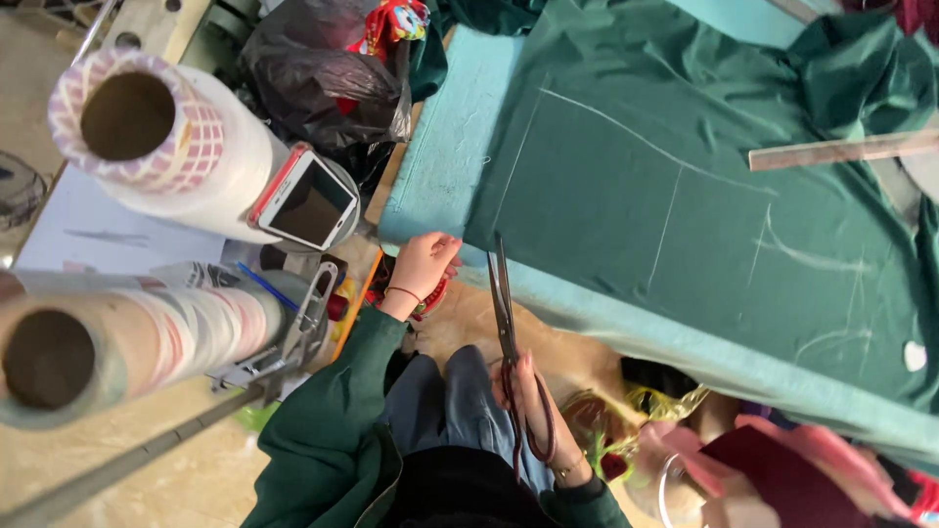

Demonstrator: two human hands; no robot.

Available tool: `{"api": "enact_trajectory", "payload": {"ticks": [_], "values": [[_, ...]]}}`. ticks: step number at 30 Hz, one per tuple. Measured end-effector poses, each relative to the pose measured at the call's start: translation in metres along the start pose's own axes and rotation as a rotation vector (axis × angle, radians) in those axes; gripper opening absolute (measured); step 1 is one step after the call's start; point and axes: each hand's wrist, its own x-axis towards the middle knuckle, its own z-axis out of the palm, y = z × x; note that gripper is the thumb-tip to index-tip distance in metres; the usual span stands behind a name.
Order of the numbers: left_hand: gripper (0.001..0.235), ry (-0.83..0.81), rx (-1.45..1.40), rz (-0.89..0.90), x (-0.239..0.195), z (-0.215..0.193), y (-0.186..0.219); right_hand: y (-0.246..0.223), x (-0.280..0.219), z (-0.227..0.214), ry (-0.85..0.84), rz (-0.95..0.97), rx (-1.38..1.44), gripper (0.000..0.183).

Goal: Marking green fabric with chalk and a ruler before cutting out pattern pieces with scissors

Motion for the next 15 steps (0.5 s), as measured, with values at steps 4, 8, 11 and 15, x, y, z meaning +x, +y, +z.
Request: {"api": "enact_trajectory", "payload": {"ticks": [4,8,11,15], "values": [[0.039,-0.12,-0.097,-0.041,0.009,-0.009,0.019,-0.005,0.024,0.039,0.133,-0.014,0.029,0.057],[0.045,-0.218,-0.167,-0.165,0.025,-0.01,0.029,-0.009,0.044,0.07,0.238,0.085,0.075,0.066],[0.044,-0.256,-0.291,-0.12,0.05,0.0,-0.01,0.048,0.076,0.07,0.257,-0.123,0.042,0.071],[0.028,-0.233,-0.317,-0.116,0.052,0.003,-0.013,0.069,0.094,0.091,0.329,-0.195,0.073,0.063]]}}
